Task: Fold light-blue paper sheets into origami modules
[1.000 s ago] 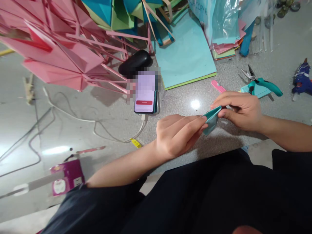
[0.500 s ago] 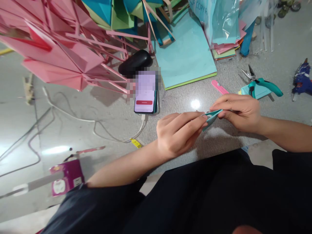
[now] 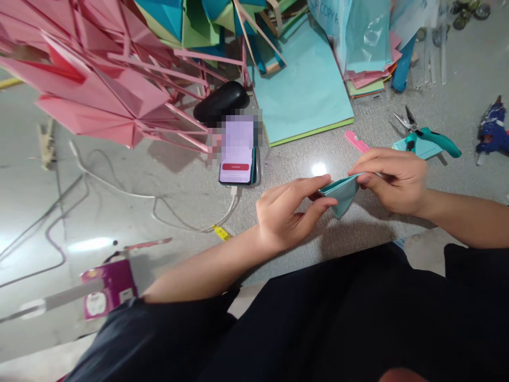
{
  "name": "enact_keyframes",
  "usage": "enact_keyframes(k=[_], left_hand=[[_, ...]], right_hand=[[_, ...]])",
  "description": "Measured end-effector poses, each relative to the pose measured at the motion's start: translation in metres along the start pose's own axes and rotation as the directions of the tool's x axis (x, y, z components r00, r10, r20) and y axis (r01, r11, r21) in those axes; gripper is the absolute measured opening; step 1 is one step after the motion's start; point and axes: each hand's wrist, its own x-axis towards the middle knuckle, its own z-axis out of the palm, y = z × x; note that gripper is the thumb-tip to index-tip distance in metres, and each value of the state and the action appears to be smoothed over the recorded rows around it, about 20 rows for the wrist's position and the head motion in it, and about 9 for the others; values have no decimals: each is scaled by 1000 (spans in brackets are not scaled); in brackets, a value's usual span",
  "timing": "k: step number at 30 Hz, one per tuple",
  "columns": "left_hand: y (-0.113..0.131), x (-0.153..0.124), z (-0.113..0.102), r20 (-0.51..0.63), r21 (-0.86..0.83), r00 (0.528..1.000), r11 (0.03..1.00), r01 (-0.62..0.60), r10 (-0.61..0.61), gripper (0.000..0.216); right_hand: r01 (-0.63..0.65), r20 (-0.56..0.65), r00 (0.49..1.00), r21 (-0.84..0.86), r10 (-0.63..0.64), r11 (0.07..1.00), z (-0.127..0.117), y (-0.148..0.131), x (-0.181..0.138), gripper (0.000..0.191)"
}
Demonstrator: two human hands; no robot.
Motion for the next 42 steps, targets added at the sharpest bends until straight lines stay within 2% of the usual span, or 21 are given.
enact_keyframes(k=[5,8,14,20,26,34,42], left_hand=[[-5,-6,9,-48,-102,996,992,72,-77,21],[-7,-8,16,-55,-170,991,980,108,-119,25],[-7,-5,19,-80,-262,992,962,70,-94,9],[-7,-4,20,-126,-256,988,965,55,-90,14],[-9,-6,21,-164,-207,982,976,63,-98,15],[-10,-14,28,-166,-202,979,976,86,-120,12],[-7,-21,32,-146,-220,980,970,102,-136,24]], right_hand=[[37,-67,997,-9,-37,999,3,0,2,23],[71,-91,993,-6,-72,997,5,1,2,21],[82,-91,992,-69,-88,994,4,2,0,20],[188,-74,978,-82,-194,979,5,3,-3,12],[128,-29,991,-18,-128,992,5,8,1,8],[30,-73,997,-32,-33,999,7,12,-1,5],[22,-88,996,-31,-24,999,10,12,-1,5]])
